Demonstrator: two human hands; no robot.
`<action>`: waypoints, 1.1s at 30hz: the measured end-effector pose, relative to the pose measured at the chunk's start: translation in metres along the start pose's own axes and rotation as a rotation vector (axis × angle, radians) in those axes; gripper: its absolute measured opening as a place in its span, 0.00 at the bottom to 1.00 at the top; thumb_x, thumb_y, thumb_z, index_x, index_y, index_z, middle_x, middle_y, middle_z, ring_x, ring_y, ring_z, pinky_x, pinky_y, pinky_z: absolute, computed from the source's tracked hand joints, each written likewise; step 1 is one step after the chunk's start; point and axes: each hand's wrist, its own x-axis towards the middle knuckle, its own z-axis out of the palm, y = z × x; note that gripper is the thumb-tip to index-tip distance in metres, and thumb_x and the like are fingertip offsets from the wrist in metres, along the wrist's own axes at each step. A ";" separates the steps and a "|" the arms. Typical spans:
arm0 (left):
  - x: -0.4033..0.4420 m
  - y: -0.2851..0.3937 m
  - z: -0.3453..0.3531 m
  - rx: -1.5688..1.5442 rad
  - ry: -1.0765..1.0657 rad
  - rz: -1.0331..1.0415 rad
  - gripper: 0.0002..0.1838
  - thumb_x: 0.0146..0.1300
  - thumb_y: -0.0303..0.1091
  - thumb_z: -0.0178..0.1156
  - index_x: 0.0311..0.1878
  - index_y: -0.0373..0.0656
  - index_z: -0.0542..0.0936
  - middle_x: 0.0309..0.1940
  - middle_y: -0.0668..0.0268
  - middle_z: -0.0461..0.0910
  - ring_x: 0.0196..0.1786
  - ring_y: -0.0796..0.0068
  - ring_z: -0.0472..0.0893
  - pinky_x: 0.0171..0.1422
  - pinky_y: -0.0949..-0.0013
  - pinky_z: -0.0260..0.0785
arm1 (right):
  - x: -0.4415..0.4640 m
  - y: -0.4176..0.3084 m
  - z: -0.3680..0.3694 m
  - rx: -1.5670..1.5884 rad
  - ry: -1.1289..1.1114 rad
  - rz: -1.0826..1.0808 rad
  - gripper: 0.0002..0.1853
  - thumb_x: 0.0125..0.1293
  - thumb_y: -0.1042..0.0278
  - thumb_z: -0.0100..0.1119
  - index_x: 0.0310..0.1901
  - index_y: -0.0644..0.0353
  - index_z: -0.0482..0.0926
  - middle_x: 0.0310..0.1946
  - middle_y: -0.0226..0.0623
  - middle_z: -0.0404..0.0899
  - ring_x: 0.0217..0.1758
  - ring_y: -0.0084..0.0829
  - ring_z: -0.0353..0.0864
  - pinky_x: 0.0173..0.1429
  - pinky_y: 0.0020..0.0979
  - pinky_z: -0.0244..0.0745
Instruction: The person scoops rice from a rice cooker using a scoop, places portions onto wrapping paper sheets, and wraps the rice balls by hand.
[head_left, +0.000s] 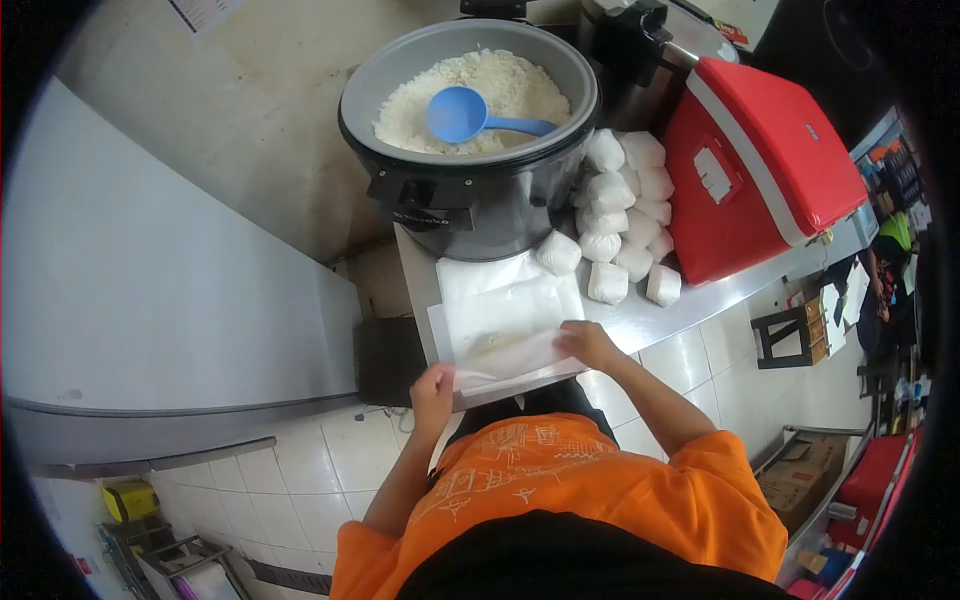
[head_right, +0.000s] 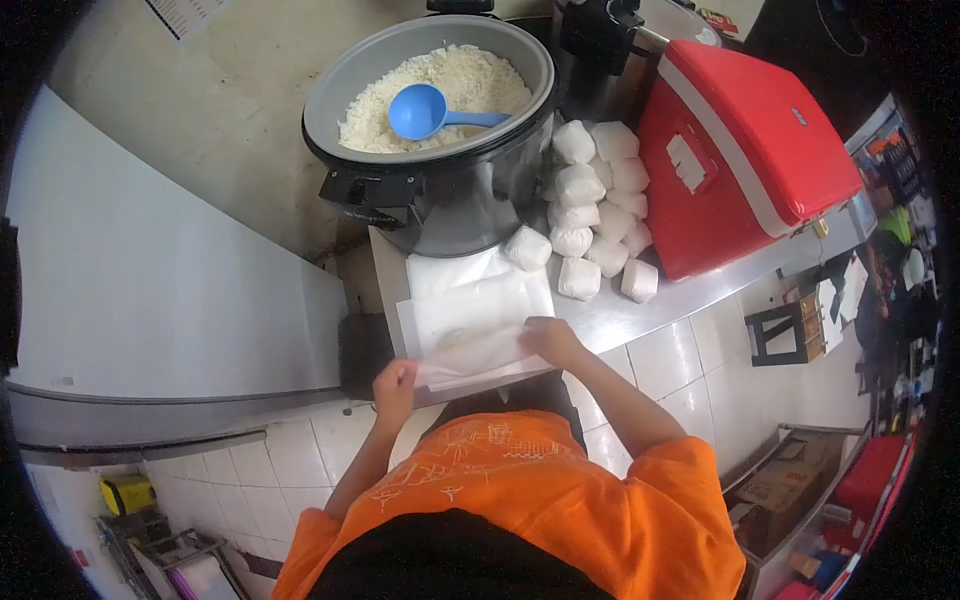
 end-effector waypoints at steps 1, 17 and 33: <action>0.012 -0.004 0.007 0.026 0.109 -0.050 0.07 0.60 0.32 0.55 0.36 0.39 0.79 0.29 0.55 0.79 0.32 0.58 0.80 0.36 0.63 0.69 | 0.001 -0.002 0.006 0.002 0.007 0.002 0.13 0.59 0.59 0.57 0.32 0.63 0.77 0.27 0.50 0.79 0.29 0.43 0.80 0.37 0.39 0.74; 0.139 0.003 0.052 0.676 -0.052 0.520 0.15 0.52 0.35 0.59 0.44 0.43 0.75 0.41 0.63 0.76 0.52 0.59 0.72 0.51 0.57 0.64 | -0.022 -0.026 0.085 -0.628 0.234 -0.544 0.27 0.55 0.68 0.56 0.58 0.58 0.65 0.60 0.39 0.65 0.65 0.37 0.63 0.63 0.45 0.58; 0.028 0.009 0.045 0.502 -0.285 0.676 0.11 0.56 0.25 0.49 0.42 0.37 0.75 0.46 0.57 0.75 0.47 0.60 0.78 0.48 0.63 0.73 | -0.006 -0.005 0.100 -0.114 0.185 -0.351 0.26 0.53 0.63 0.58 0.53 0.65 0.68 0.50 0.48 0.67 0.58 0.48 0.65 0.65 0.49 0.58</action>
